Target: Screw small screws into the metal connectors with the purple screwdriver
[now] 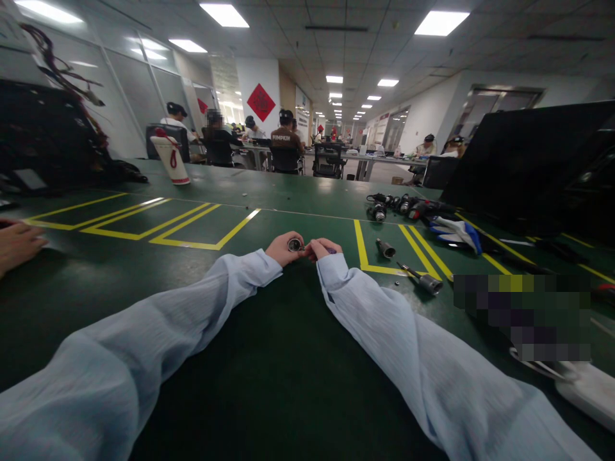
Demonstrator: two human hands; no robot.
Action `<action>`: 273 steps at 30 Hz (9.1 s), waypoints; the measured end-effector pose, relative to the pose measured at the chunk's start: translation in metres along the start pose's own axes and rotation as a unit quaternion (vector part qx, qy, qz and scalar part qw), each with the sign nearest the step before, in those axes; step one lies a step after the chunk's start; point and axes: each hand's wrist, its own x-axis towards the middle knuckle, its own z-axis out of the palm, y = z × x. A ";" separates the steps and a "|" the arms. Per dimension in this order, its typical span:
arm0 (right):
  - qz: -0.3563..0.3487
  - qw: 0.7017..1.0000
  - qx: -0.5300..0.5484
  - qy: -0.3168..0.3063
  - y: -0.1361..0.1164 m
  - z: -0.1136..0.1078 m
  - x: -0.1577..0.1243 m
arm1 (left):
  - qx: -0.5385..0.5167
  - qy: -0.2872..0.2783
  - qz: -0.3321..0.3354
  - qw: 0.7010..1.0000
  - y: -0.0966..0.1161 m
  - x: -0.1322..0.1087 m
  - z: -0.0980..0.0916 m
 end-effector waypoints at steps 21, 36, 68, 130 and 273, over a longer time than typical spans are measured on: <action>0.055 0.994 0.065 -0.063 -0.005 0.004 -0.003 | 0.032 -0.003 0.007 0.999 -0.002 0.002 0.000; 0.046 0.998 0.031 -0.008 -0.007 0.005 -0.004 | 0.042 0.002 0.005 0.999 0.003 0.002 -0.001; 0.035 0.998 0.037 -0.032 -0.007 -0.003 -0.001 | 0.023 -0.015 0.016 0.999 0.000 0.001 0.000; -0.015 0.999 -0.037 -0.032 0.001 0.002 -0.001 | 0.059 -0.012 0.001 0.998 0.001 0.002 -0.002; -0.087 0.989 -0.117 0.008 -0.005 0.000 -0.007 | 0.109 -0.020 0.026 0.994 0.000 -0.002 0.004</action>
